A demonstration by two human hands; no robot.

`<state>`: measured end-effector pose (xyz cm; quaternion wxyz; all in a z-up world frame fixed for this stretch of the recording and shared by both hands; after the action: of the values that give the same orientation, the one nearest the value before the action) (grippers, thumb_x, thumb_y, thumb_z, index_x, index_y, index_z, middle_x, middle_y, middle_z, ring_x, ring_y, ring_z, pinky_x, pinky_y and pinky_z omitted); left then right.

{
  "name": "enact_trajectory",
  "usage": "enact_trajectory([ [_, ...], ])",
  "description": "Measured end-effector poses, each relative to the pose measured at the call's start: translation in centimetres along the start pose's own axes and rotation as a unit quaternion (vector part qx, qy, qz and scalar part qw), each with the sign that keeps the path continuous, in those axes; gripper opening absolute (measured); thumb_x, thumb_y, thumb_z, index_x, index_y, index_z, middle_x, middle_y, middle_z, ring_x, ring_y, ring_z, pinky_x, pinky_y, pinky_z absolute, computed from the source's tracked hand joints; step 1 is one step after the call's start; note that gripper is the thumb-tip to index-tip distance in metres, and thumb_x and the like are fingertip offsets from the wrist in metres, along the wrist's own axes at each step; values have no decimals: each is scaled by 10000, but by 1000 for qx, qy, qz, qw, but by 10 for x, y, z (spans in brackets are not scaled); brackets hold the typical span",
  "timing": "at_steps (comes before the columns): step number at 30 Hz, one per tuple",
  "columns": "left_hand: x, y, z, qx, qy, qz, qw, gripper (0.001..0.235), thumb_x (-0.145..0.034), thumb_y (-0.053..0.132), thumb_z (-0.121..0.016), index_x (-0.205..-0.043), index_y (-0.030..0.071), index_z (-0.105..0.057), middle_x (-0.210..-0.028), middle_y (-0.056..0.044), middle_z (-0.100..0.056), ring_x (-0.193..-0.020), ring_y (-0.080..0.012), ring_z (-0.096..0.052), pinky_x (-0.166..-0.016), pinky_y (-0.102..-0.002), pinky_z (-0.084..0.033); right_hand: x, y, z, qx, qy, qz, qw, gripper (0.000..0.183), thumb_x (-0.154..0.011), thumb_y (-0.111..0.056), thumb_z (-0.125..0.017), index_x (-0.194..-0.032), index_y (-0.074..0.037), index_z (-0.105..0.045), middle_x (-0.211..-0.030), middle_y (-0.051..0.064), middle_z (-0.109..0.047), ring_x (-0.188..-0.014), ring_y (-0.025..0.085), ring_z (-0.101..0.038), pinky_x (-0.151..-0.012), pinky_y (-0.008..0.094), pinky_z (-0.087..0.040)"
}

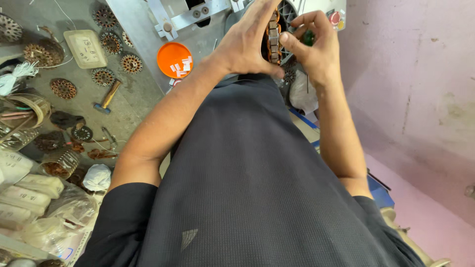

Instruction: The person wires a motor stator by hand using scissors and a screwdriver.

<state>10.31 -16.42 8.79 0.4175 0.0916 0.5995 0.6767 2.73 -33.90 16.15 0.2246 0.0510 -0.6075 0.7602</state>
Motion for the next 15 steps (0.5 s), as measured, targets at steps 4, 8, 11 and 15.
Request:
enact_trajectory([
  [4, -1, 13, -3, -13, 13, 53, 998, 1395, -644, 354, -1073, -1658, 175, -131, -1573, -142, -457, -1454, -346, -487, -1233, -422, -461, 17, 13, 29, -182, 75, 25, 980, 486, -884, 49, -756, -1289, -37, -502, -1171, 97, -642, -975, 138, -624, -796, 224, -549],
  [8, -8, 29, -1, -79, 51, 17, 995, 1392, -654, 307, -1040, -1669, 176, -97, -1572, -137, -416, -1468, -354, -452, -1281, -438, -409, 16, 14, 72, -371, 182, 58, 909, 442, -981, 85, -666, -1341, 9, -420, -1269, 303, -687, -1226, 398, -761, -1062, 399, -606],
  [11, -6, 33, -6, -121, 51, -1, 991, 1302, -693, 278, -1016, -1640, 153, -131, -1599, -146, -393, -1500, -366, -419, -1297, -432, -387, 21, 17, 83, -424, 180, 30, 887, 384, -1059, -34, -598, -1333, -43, -330, -1199, 343, -625, -1055, 436, -716, -933, 499, -650],
  [15, -11, 33, -10, -155, 14, -12, 988, 1143, -728, 181, -917, -1630, 112, -218, -1550, -126, -400, -1485, -328, -412, -1321, -405, -400, 37, 10, 57, -335, 163, 99, 923, 532, -1095, 77, -639, -1430, -88, -261, -1178, 259, -595, -1039, 385, -742, -906, 487, -665],
])
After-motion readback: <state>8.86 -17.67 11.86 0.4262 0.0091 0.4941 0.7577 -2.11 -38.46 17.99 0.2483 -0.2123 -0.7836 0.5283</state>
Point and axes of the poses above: each hand's wrist, its own x-axis away from the middle knuckle, its own z-axis out of the back of the hand, y = z × x, the point moved 3 cm from there along -x, towards the middle knuckle
